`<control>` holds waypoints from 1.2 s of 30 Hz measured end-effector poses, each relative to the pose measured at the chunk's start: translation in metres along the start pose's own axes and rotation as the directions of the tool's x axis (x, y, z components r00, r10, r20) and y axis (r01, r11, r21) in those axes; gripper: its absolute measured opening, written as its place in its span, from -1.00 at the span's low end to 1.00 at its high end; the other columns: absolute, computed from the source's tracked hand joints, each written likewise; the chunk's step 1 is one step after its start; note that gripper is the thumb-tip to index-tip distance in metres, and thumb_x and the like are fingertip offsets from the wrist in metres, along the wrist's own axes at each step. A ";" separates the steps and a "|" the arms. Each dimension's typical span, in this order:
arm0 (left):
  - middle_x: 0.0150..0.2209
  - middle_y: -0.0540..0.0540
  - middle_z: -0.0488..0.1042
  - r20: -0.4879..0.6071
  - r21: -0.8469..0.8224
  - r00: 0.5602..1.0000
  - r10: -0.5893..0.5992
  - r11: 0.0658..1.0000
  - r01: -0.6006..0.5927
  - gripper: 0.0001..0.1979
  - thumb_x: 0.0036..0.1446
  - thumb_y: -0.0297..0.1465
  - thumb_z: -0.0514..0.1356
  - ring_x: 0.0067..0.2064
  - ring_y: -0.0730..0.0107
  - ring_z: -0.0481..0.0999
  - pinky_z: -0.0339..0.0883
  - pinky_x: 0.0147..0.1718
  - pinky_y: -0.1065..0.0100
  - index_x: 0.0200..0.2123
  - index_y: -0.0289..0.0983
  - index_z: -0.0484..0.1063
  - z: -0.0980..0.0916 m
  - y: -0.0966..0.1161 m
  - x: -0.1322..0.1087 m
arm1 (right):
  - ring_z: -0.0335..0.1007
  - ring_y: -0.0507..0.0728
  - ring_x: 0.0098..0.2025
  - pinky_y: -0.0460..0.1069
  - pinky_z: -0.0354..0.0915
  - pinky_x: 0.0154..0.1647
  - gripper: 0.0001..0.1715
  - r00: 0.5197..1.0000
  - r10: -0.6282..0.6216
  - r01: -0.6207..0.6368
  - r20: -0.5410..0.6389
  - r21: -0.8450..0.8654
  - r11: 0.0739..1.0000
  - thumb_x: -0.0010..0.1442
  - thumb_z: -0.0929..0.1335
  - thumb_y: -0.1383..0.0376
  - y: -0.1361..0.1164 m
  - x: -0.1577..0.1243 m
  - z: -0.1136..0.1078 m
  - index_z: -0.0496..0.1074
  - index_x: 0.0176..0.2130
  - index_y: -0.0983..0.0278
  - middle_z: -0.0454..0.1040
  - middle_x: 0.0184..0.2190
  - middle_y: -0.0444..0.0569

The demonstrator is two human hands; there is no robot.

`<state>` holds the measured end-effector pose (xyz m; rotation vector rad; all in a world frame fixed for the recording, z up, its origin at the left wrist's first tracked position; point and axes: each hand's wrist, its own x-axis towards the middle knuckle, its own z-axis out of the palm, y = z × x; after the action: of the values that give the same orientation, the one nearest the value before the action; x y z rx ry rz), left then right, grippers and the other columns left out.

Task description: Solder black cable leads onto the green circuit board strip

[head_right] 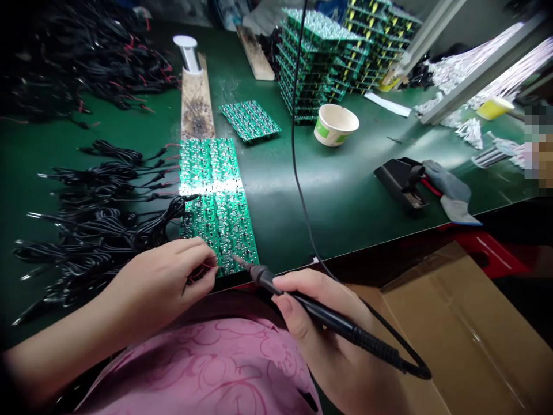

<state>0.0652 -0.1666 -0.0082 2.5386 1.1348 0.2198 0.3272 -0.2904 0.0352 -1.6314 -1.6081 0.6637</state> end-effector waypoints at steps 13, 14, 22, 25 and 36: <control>-0.29 -0.04 0.50 0.024 -0.012 1.000 -0.013 1.000 0.013 -0.78 0.40 -0.34 0.10 -0.26 0.26 0.49 0.23 -0.28 0.21 -0.31 -0.22 0.46 0.001 0.001 0.001 | 0.72 0.06 -0.30 -0.16 0.59 -0.31 -0.86 0.998 0.016 -0.020 0.060 0.064 0.998 0.46 0.41 0.28 -0.002 0.006 0.009 0.56 -0.03 0.04 0.70 -0.23 -0.18; -0.30 -0.04 0.49 0.020 -0.011 1.000 -0.011 1.000 0.011 -0.78 0.40 -0.34 0.10 -0.26 0.26 0.49 0.23 -0.28 0.21 -0.31 -0.22 0.45 0.001 0.001 0.001 | 0.72 0.05 -0.30 -0.17 0.59 -0.31 -0.86 0.998 0.013 -0.016 0.065 0.050 0.999 0.46 0.41 0.28 -0.003 0.007 0.008 0.55 -0.02 0.03 0.70 -0.23 -0.19; -0.31 -0.05 0.49 0.017 -0.007 1.000 -0.008 1.000 0.008 -0.79 0.39 -0.36 0.12 -0.27 0.27 0.49 0.19 -0.32 0.25 -0.33 -0.22 0.45 0.000 0.002 -0.001 | 0.72 0.09 -0.16 -0.09 0.59 -0.05 -0.82 0.968 -0.211 0.232 0.135 -0.159 0.960 0.43 0.42 0.30 -0.021 0.014 -0.001 0.52 0.00 0.04 0.72 -0.17 -0.17; -0.31 -0.05 0.50 0.008 0.001 1.000 0.001 1.000 -0.001 -0.79 0.39 -0.37 0.13 -0.28 0.28 0.48 0.18 -0.32 0.25 -0.33 -0.22 0.45 0.000 0.002 0.000 | 0.70 0.09 -0.15 -0.08 0.58 -0.02 -0.81 0.963 -0.233 0.257 0.139 -0.200 0.945 0.44 0.40 0.29 -0.026 0.013 -0.003 0.50 0.02 0.03 0.71 -0.16 -0.17; -0.31 -0.02 0.49 0.008 0.024 1.000 0.006 1.000 -0.006 -0.82 0.38 -0.40 0.14 -0.27 0.25 0.49 0.24 -0.30 0.21 -0.32 -0.21 0.45 0.001 0.001 -0.001 | 0.67 -0.01 -0.24 -0.20 0.51 -0.14 -0.87 0.990 -0.129 0.115 -0.061 -0.198 0.974 0.46 0.38 0.26 -0.019 0.001 -0.006 0.53 -0.04 0.04 0.68 -0.21 -0.26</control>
<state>0.0657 -0.1681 -0.0090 2.5619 1.1339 0.1987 0.3208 -0.2914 0.0537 -1.6576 -1.7478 0.3892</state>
